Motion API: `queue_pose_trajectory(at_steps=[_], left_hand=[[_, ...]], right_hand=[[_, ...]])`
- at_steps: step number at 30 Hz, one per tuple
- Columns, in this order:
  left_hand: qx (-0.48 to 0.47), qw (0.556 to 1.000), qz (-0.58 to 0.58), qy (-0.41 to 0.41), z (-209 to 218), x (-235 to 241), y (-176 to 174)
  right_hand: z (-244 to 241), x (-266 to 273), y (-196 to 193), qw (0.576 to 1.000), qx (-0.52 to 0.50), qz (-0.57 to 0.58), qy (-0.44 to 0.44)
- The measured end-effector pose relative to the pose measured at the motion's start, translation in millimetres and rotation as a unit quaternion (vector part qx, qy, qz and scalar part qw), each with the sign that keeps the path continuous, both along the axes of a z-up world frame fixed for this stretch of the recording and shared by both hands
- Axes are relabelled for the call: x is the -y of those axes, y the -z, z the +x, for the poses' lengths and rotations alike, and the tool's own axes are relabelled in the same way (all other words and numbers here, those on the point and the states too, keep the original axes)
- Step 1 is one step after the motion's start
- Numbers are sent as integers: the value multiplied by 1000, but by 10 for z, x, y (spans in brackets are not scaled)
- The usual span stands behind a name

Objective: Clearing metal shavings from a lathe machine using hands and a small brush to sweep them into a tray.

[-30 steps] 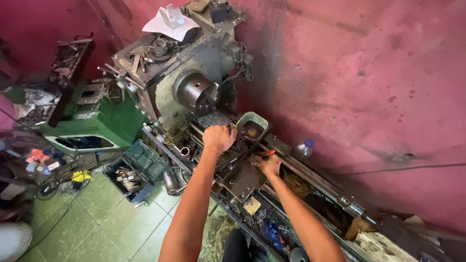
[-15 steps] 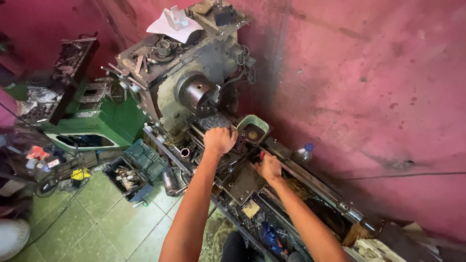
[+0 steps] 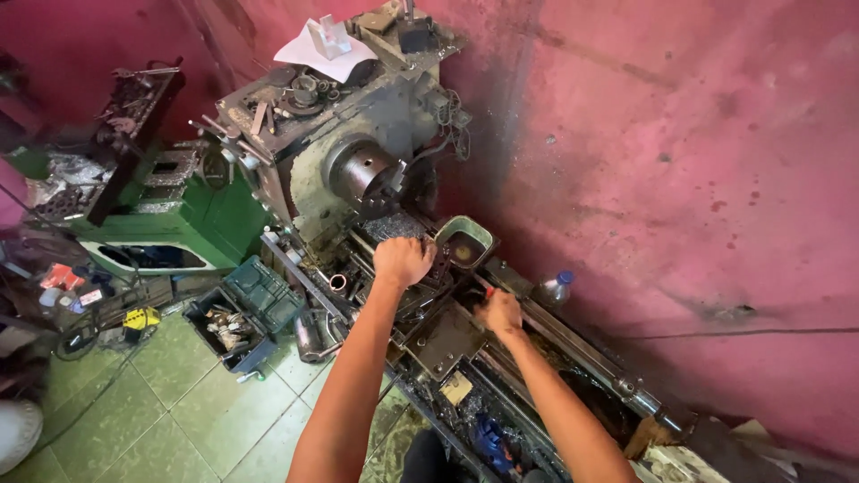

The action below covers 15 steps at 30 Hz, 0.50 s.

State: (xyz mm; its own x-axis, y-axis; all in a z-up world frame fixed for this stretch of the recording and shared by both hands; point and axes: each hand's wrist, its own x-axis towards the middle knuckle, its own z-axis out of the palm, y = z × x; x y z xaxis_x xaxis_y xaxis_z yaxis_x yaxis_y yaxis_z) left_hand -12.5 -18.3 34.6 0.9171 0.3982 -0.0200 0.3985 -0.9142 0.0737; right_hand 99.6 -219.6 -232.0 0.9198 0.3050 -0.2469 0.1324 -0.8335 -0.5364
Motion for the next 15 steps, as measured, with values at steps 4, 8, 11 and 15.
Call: queue_pose_trajectory(at_steps=[4,8,11,15], left_hand=[[0,1000,8,8,41,-14,62],[-13,1000,8,15,61,-68,113],[-14,1000,10,13,68,-60,103],[-9,1000,12,17,87,-113,204]], right_hand=[[-205,-50,-710,1000,-1,-18,-17],[-329,-106,-949,952,-167,191,172],[-272,-43,-336,936,-150,285,142],[-319,196,-532,939,-138,275,155]])
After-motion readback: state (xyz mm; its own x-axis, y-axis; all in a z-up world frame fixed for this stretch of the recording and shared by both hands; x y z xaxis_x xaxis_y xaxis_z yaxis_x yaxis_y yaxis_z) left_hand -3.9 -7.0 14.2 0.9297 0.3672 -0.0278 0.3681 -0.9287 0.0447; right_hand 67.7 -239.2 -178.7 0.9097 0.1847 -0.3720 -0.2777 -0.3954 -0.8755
